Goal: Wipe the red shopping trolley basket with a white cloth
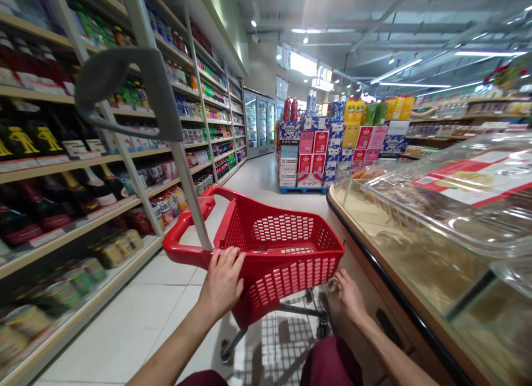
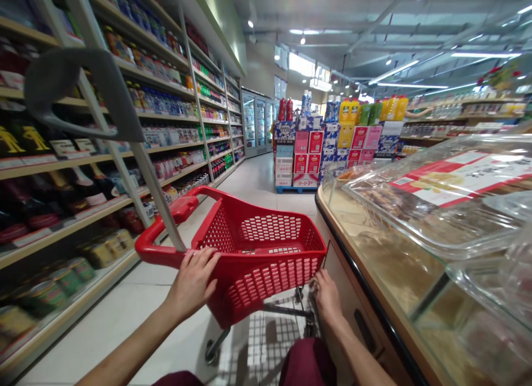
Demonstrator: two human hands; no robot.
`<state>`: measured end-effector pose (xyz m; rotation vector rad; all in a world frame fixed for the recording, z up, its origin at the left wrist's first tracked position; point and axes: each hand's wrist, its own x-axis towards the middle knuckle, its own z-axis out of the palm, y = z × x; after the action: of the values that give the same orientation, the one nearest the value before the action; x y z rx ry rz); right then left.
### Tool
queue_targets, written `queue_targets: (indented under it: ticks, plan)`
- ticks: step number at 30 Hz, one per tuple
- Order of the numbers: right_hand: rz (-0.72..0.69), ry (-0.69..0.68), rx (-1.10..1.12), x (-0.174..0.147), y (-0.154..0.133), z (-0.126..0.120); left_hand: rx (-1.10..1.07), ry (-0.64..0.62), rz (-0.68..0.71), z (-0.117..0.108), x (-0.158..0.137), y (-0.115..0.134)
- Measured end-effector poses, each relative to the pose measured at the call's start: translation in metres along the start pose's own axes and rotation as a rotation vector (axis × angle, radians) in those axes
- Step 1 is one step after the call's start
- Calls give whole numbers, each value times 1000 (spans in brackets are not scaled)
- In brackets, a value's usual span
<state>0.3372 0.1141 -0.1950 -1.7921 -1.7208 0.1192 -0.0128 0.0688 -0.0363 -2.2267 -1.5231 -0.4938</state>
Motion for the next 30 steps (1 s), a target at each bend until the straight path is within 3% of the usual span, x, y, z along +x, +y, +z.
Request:
queue_targets:
  ticks: [4, 8, 10, 13, 15, 18, 22, 25, 28, 30]
  plan:
    - [9, 211, 41, 14, -5, -6, -24, 15, 11, 3, -4, 0]
    - [-1, -17, 57, 7, -8, -5, -130, 36, 89, -5, -10, -15]
    - [-17, -7, 76, 2, -16, -7, -220, 99, 100, -17, -13, -36]
    - [-86, 210, 166, 8, -41, -19, -198, 271, -149, -36, -18, -77]
    - [-181, 303, 214, 19, -63, -26, -97, 272, -285, -41, -20, -98]
    - [-278, 246, 188, 28, -105, -20, -3, 132, -301, -36, -18, -109]
    - [-497, 97, 230, 12, -186, 13, 3, 111, -309, -28, -15, -97]
    - [-647, 102, 335, -5, -251, 31, -18, 137, -273, -34, -17, -88]
    - [-739, 145, 447, -10, -297, 28, -45, 152, -245, -42, -22, -82]
    - [-750, 198, 540, -6, -318, 10, -73, 135, -238, -46, -25, -78]
